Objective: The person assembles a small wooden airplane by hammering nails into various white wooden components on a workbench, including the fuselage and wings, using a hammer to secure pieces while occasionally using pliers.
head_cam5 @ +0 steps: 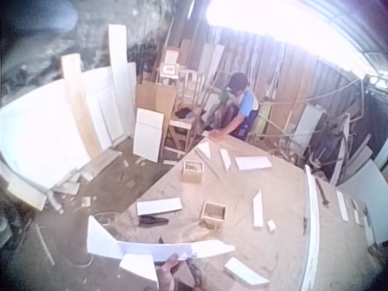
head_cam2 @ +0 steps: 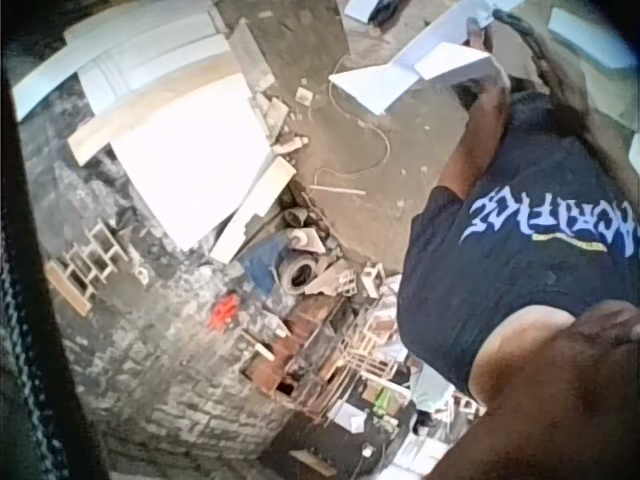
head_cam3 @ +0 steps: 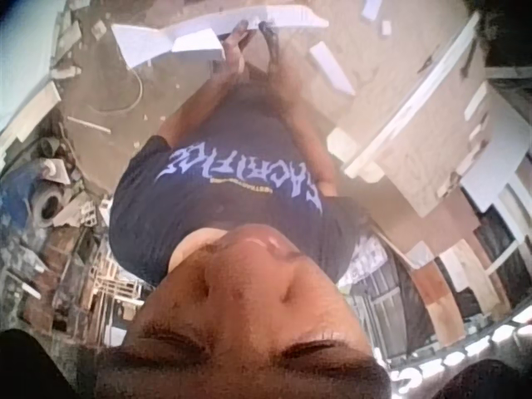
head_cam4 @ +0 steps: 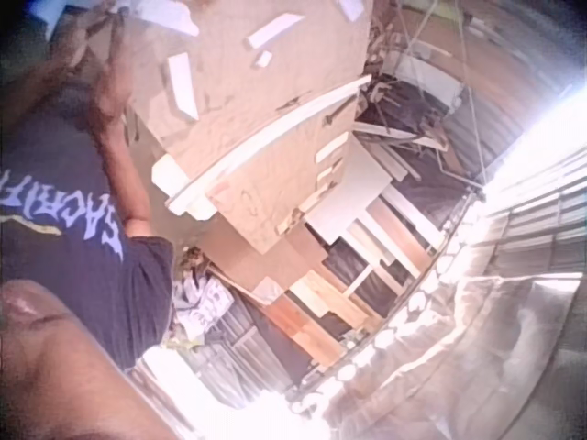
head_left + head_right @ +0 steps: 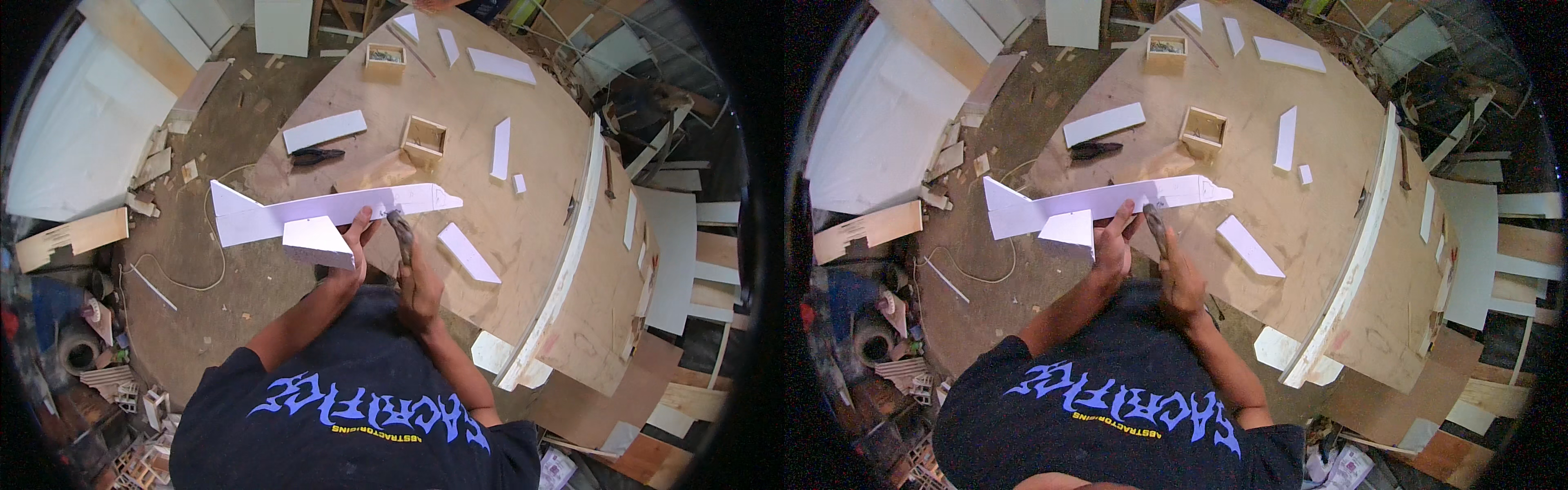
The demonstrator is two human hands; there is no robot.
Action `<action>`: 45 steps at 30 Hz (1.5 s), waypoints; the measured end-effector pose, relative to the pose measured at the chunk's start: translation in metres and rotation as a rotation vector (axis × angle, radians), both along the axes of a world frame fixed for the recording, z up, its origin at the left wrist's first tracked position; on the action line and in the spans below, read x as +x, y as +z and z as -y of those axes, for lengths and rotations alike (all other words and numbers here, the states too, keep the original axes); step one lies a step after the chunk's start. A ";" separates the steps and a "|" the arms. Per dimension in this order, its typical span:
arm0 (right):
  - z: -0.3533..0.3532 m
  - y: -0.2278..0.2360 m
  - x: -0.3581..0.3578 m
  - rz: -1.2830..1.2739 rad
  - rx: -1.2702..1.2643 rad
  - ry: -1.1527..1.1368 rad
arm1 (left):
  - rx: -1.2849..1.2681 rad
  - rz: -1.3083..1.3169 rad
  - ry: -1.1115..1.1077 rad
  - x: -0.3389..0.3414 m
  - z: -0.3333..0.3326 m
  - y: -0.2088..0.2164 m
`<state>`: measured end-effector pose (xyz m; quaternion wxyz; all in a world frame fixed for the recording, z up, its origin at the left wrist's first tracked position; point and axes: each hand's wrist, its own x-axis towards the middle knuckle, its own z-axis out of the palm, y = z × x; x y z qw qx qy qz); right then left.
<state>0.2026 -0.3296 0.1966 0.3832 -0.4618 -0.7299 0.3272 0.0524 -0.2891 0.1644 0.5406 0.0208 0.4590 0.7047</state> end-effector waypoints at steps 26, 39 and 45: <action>-0.004 0.004 0.010 0.159 -0.014 -0.101 | -0.037 -0.044 0.025 0.003 -0.001 -0.002; 0.017 0.008 0.011 0.061 -0.136 -0.158 | -0.002 -0.091 0.010 -0.001 0.005 -0.011; 0.018 0.007 0.009 0.076 -0.141 -0.161 | -0.011 -0.126 0.026 -0.006 0.007 -0.013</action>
